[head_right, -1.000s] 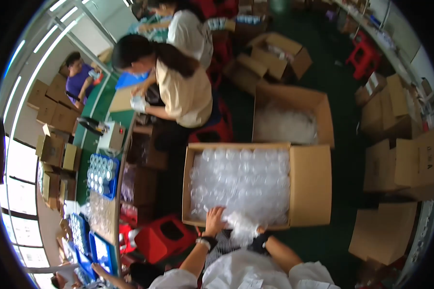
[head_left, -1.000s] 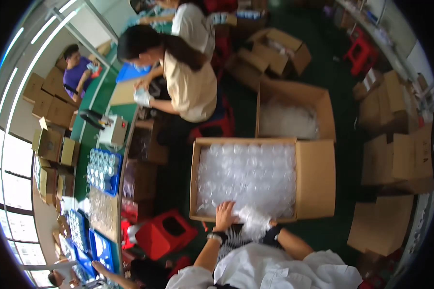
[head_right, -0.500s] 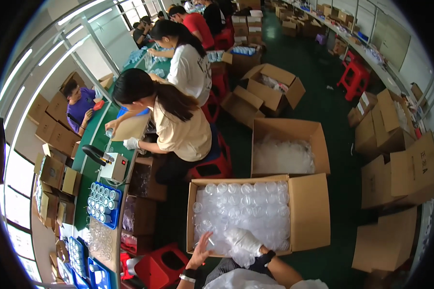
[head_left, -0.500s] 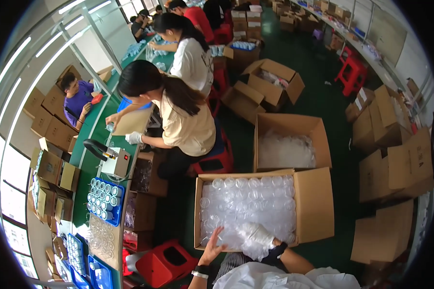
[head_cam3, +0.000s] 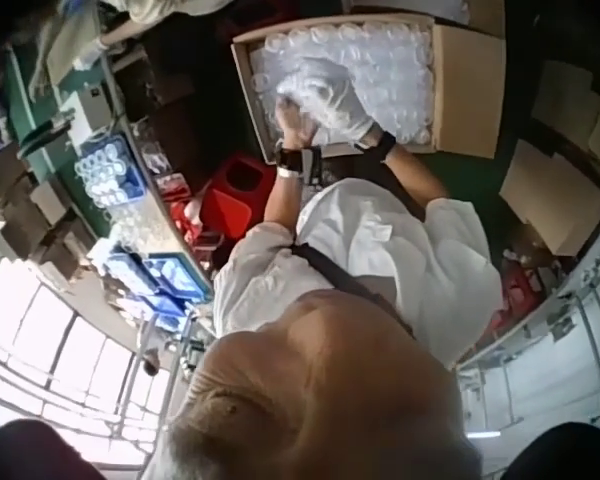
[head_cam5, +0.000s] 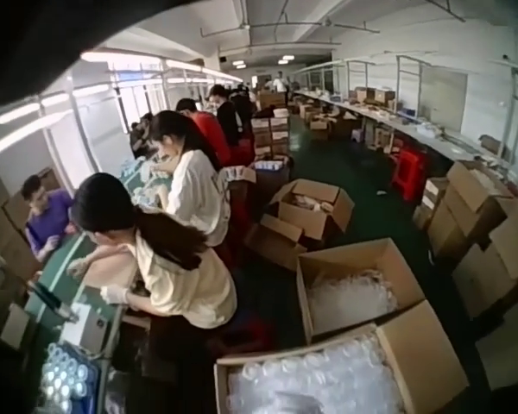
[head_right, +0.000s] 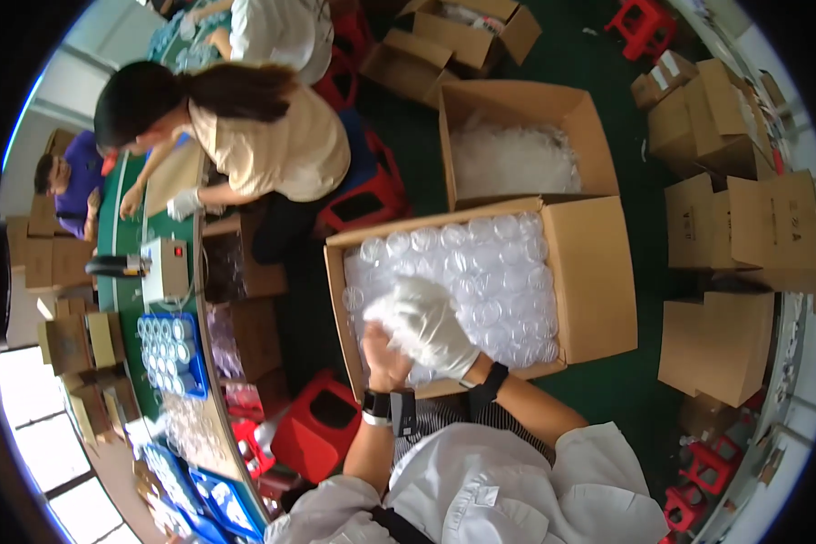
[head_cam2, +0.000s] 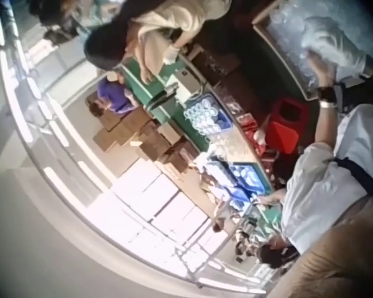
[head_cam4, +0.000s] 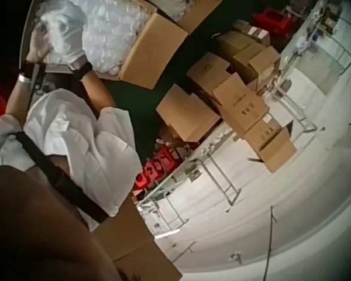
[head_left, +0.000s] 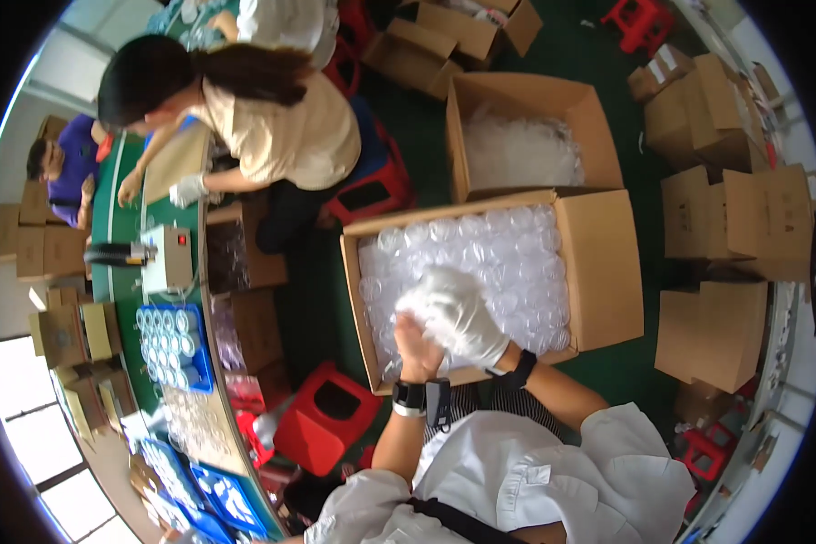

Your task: The person packs plastic cups by picking them up from a cardboard box, placing them into individual plastic bags, and setting the bagged cups back into the box.

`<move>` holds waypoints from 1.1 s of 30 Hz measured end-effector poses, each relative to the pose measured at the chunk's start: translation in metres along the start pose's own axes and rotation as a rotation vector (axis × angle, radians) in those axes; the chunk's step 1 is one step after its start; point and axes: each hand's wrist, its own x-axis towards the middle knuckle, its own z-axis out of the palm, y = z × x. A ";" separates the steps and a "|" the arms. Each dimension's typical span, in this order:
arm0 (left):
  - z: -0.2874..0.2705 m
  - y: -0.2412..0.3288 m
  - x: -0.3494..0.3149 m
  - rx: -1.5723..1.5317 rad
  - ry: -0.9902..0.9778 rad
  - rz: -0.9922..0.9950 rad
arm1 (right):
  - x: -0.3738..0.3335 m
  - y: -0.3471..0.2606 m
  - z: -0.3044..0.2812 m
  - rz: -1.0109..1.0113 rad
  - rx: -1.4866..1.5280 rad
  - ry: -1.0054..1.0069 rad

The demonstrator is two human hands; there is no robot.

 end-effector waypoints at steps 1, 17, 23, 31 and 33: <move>0.022 -0.007 -0.008 -0.007 0.001 0.010 | -0.006 0.003 -0.006 0.019 0.017 -0.020; 0.092 -0.117 0.125 0.652 -0.005 0.282 | 0.055 0.174 -0.159 -0.063 0.086 -0.479; 0.028 -0.027 0.160 1.953 0.302 1.022 | 0.097 0.315 -0.203 0.276 -0.131 -0.558; -0.040 0.066 0.090 2.760 0.673 0.732 | 0.068 0.322 -0.175 0.420 -0.123 -0.575; -0.035 0.074 0.098 2.693 0.593 0.733 | 0.065 0.295 -0.159 0.556 0.134 -0.574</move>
